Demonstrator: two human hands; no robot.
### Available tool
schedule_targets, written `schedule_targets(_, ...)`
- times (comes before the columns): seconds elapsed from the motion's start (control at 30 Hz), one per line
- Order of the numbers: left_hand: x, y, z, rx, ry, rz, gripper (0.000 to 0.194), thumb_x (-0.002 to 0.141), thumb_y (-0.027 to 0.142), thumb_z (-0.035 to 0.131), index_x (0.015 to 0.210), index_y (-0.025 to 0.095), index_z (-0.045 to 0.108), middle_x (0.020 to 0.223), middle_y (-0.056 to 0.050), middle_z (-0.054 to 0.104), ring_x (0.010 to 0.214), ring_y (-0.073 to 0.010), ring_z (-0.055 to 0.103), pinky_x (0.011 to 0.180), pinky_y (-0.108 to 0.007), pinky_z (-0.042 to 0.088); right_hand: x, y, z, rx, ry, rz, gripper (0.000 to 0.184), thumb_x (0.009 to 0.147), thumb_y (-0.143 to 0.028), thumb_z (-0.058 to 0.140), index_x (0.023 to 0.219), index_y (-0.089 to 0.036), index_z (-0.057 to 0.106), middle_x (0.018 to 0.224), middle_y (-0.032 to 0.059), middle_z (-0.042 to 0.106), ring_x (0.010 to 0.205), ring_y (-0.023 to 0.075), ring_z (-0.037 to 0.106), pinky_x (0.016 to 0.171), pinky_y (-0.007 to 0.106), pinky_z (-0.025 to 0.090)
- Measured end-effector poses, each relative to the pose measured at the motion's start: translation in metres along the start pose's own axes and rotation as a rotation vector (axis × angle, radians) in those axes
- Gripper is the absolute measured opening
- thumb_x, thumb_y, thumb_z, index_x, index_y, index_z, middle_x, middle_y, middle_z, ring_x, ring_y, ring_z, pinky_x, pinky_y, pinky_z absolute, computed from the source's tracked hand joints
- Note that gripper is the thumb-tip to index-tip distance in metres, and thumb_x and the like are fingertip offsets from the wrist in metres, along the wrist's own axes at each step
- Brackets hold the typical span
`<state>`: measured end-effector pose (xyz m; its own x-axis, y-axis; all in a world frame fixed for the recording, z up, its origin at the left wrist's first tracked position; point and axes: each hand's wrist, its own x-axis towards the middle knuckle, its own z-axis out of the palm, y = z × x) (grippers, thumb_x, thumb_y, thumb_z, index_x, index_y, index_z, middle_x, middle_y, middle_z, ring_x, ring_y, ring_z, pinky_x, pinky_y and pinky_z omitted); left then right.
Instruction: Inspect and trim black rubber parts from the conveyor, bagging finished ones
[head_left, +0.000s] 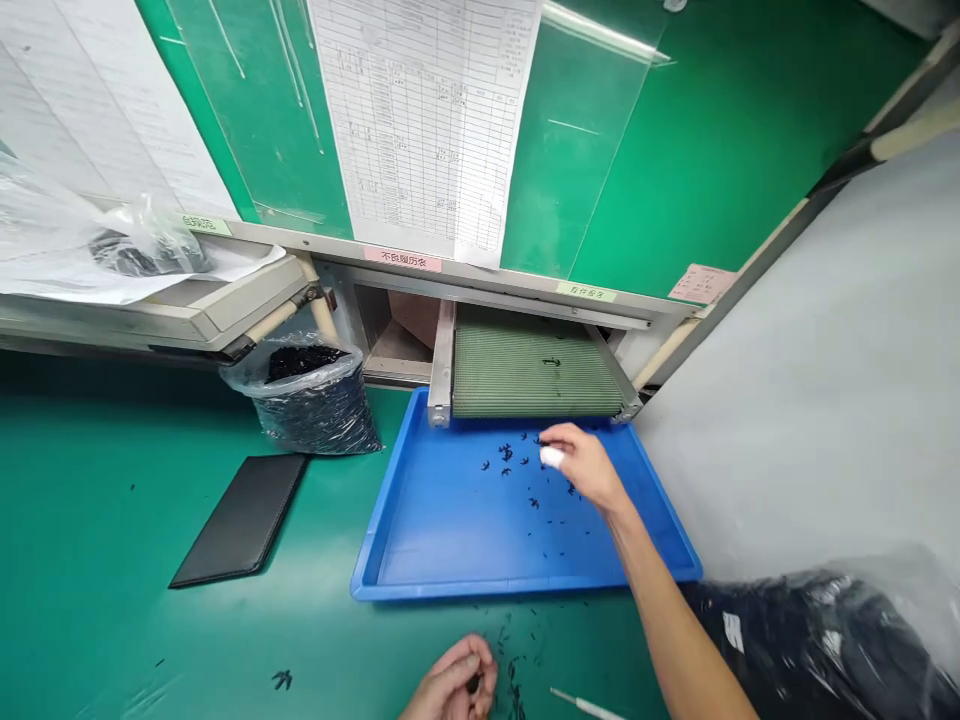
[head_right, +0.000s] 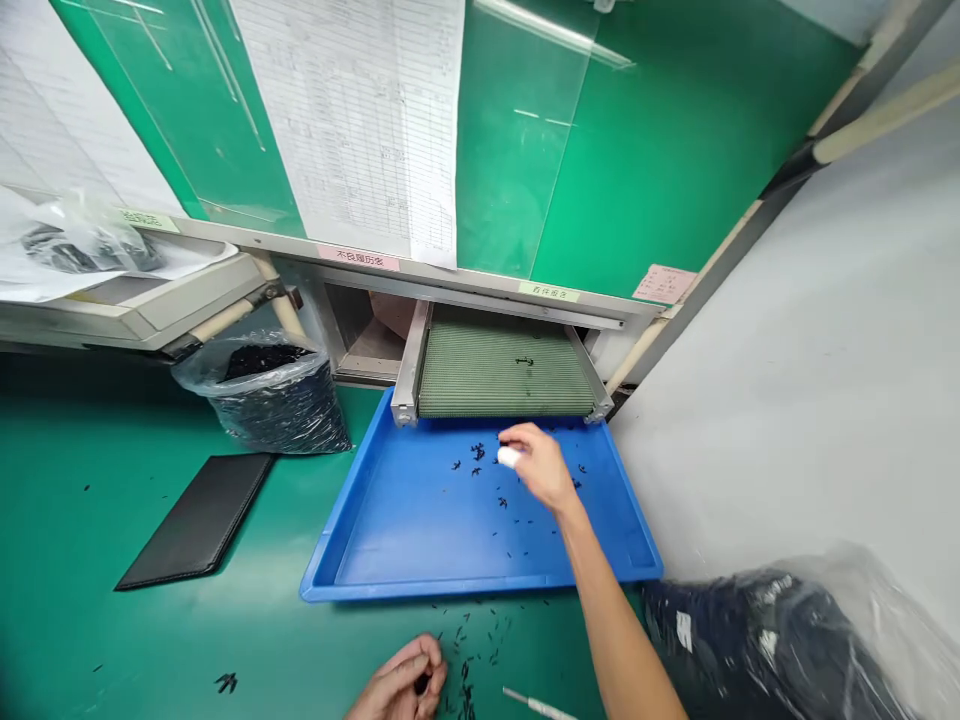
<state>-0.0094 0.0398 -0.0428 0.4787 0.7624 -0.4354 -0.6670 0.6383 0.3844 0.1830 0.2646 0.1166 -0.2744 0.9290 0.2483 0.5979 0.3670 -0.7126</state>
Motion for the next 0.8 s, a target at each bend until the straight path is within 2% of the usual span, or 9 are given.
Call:
schedule_targets(0.1, -0.008, 0.002, 0.019, 0.134, -0.020, 0.066, 0.022, 0.078, 0.036, 0.066, 0.080, 0.016, 0.058, 0.067, 0.000, 0.053, 0.052, -0.0065, 0.039, 0.047, -0.021, 0.019, -0.090, -0.009, 0.018, 0.248, -0.011, 0.105, 0.021, 0.074, -0.022, 0.056, 0.091, -0.019, 0.066, 0.098, 0.0064, 0.066, 0.083, 0.0153, 0.064, 0.074, 0.028, 0.053)
schedule_targets(0.17, -0.013, 0.003, 0.038, 0.195, -0.034, 0.123, 0.023, 0.080, 0.037, 0.064, 0.082, 0.015, 0.058, 0.069, 0.000, 0.053, 0.053, -0.0061, 0.038, 0.046, -0.020, 0.020, -0.142, -0.019, 0.029, 0.337, -0.003, 0.199, 0.023, 0.074, -0.021, 0.057, 0.095, -0.020, 0.065, 0.095, 0.0051, 0.066, 0.081, 0.0153, 0.064, 0.074, 0.029, 0.053)
schedule_targets(0.23, -0.017, 0.002, 0.058, 0.218, -0.039, 0.152, 0.028, 0.080, 0.040, 0.063, 0.088, 0.015, 0.058, 0.073, -0.001, 0.054, 0.054, -0.0060, 0.038, 0.045, -0.020, 0.020, -0.186, -0.032, 0.036, 0.304, 0.019, 0.255, 0.028, 0.075, -0.019, 0.057, 0.102, -0.021, 0.062, 0.092, 0.0035, 0.067, 0.079, 0.0149, 0.063, 0.075, 0.030, 0.053)
schedule_targets(0.33, -0.022, -0.004, 0.080, 0.260, -0.045, 0.161, 0.033, 0.079, 0.044, 0.063, 0.089, 0.013, 0.059, 0.071, 0.000, 0.051, 0.053, -0.0056, 0.038, 0.044, -0.019, 0.021, -0.231, -0.052, 0.041, 0.192, 0.047, 0.263, 0.034, 0.076, -0.015, 0.054, 0.109, -0.023, 0.057, 0.094, 0.0023, 0.067, 0.082, 0.0153, 0.063, 0.078, 0.031, 0.053)
schedule_targets(0.47, -0.031, -0.015, 0.086, 0.341, -0.039, 0.081, 0.030, 0.076, 0.041, 0.069, 0.083, 0.014, 0.057, 0.062, 0.004, 0.044, 0.051, -0.0044, 0.036, 0.044, -0.018, 0.019, -0.265, -0.068, 0.044, 0.031, 0.082, 0.212, 0.041, 0.077, -0.008, 0.045, 0.114, -0.024, 0.054, 0.099, 0.0039, 0.066, 0.087, 0.0176, 0.062, 0.079, 0.035, 0.053)
schedule_targets(0.63, -0.039, -0.021, 0.081, 0.358, -0.026, 0.042, 0.032, 0.069, 0.037, 0.075, 0.078, 0.014, 0.055, 0.063, 0.004, 0.045, 0.048, -0.0023, 0.033, 0.042, -0.017, 0.015, -0.278, -0.075, 0.048, -0.041, 0.065, 0.139, 0.049, 0.076, -0.003, 0.038, 0.118, -0.025, 0.051, 0.100, 0.0037, 0.065, 0.091, 0.0183, 0.060, 0.082, 0.036, 0.051)
schedule_targets(0.73, -0.041, -0.020, 0.080, 0.301, -0.023, 0.068, 0.031, 0.069, 0.035, 0.076, 0.081, 0.013, 0.057, 0.068, 0.002, 0.051, 0.047, -0.0013, 0.033, 0.041, -0.016, 0.014, -0.281, -0.064, 0.046, 0.004, 0.025, 0.168, 0.039, 0.080, -0.009, 0.043, 0.114, -0.026, 0.053, 0.106, 0.0023, 0.063, 0.094, 0.0168, 0.059, 0.082, 0.031, 0.051)
schedule_targets(0.8, -0.042, -0.020, 0.080, 0.266, -0.021, 0.098, 0.030, 0.071, 0.034, 0.075, 0.084, 0.013, 0.058, 0.072, -0.001, 0.055, 0.047, -0.0012, 0.035, 0.040, -0.015, 0.016, -0.287, -0.045, 0.045, -0.094, 0.015, 0.195, 0.039, 0.079, -0.008, 0.042, 0.111, -0.026, 0.055, 0.110, 0.0027, 0.062, 0.101, 0.0184, 0.057, 0.085, 0.032, 0.049)
